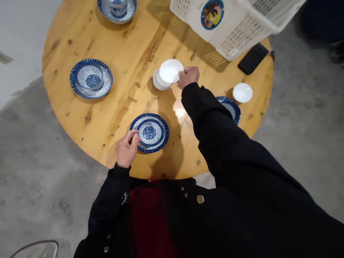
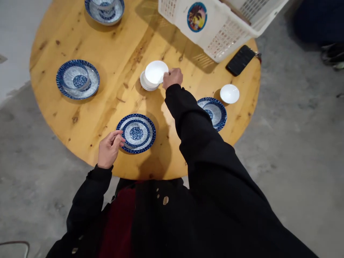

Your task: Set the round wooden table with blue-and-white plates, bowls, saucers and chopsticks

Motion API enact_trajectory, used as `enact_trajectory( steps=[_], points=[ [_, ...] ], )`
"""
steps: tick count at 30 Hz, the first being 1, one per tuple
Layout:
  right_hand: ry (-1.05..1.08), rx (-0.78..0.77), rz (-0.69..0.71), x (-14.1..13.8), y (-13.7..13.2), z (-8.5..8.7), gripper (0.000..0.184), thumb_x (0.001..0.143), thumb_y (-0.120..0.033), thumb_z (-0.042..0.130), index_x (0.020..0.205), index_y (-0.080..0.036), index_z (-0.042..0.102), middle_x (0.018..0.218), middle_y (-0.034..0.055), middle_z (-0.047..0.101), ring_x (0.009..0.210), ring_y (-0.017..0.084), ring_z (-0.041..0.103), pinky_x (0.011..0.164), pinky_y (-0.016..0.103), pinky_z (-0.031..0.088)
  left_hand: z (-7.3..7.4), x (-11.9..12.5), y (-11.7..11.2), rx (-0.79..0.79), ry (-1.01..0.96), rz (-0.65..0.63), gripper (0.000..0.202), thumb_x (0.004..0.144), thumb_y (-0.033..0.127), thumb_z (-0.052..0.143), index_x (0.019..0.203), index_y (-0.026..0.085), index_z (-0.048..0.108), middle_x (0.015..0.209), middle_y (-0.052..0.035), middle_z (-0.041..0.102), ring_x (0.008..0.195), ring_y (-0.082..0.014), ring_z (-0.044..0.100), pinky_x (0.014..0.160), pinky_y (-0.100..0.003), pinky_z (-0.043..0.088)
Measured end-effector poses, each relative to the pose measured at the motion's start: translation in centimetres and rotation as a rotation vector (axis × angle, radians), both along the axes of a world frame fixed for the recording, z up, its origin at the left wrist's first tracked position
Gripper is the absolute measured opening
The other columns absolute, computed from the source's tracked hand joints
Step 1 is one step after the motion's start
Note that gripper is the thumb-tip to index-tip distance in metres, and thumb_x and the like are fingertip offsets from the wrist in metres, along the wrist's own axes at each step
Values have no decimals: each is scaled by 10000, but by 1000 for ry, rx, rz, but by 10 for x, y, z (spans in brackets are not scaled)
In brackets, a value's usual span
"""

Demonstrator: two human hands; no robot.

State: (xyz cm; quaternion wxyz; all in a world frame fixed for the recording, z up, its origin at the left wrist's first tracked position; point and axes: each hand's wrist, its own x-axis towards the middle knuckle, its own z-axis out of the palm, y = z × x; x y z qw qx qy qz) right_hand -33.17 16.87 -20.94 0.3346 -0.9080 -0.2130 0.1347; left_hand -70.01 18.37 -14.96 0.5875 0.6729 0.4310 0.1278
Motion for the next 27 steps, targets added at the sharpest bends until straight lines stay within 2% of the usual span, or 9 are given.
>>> enact_trajectory(
  steps=[3, 6, 9, 11, 15, 19, 22, 24, 27],
  points=[
    [37, 79, -116, -24, -32, 23, 330, 954, -259, 410, 781, -37, 582, 716, 64, 636, 654, 112, 664, 673, 247, 518, 2, 20, -2, 22, -28, -91, 296, 879, 347, 501, 1043, 154, 653, 768, -27, 686, 623, -130, 643, 612, -230, 506],
    [47, 149, -119, -60, -82, 34, 325, 894, -308, 521, 627, -128, 572, 507, -18, 509, 498, 98, 570, 530, 216, 498, -2, 47, -23, -28, -60, -312, 313, 904, 306, 453, 1093, 151, 649, 827, -39, 716, 638, -129, 671, 654, -238, 519],
    [102, 146, -141, -99, -139, 29, 308, 850, -283, 543, 563, -172, 546, 442, -37, 460, 428, 99, 511, 452, 202, 441, -8, 65, -53, -38, -44, -562, 341, 909, 287, 444, 1159, 149, 629, 810, -36, 729, 693, -153, 692, 723, -265, 526],
    [147, 159, -179, -122, -173, 20, 259, 817, -278, 555, 573, -189, 560, 420, -50, 441, 399, 101, 477, 415, 203, 401, -12, 68, -70, -18, -11, -701, 348, 908, 295, 452, 1171, 158, 632, 786, -29, 732, 728, -174, 697, 745, -278, 522],
    [241, 194, -318, -155, -216, 3, 224, 777, -325, 554, 594, -197, 575, 436, -57, 443, 357, 106, 449, 376, 228, 351, -24, 59, -86, -58, 60, -840, 398, 916, 344, 443, 1207, 143, 625, 825, -50, 742, 775, -197, 707, 739, -288, 518],
    [303, 194, -345, -168, -228, -3, 227, 759, -368, 549, 622, -191, 587, 461, -54, 460, 371, 119, 481, 396, 240, 358, -41, 53, -92, -139, 120, -853, 438, 920, 376, 439, 1234, 113, 596, 838, -72, 735, 781, -198, 706, 723, -290, 520],
    [302, 179, -322, -172, -229, -4, 251, 743, -385, 556, 590, -187, 568, 453, -47, 464, 383, 126, 489, 401, 243, 351, -51, 45, -98, -206, 171, -814, 388, 917, 366, 467, 1197, 134, 601, 833, -63, 721, 760, -176, 695, 730, -279, 514],
    [283, 170, -302, -175, -229, -6, 262, 734, -391, 570, 577, -182, 575, 427, -43, 463, 387, 131, 486, 412, 248, 357, -57, 35, -100, -336, 217, -748, 321, 911, 362, 499, 1122, 151, 617, 827, -52, 706, 727, -154, 682, 698, -263, 505],
    [305, 194, -307, -178, -226, -13, 258, 733, -397, 586, 612, -171, 613, 400, -42, 474, 380, 133, 467, 419, 256, 359, -64, 15, -97, -656, 237, -528, 305, 891, 426, 578, 1009, 149, 621, 839, -55, 692, 666, -120, 660, 647, -240, 496]
  ],
)
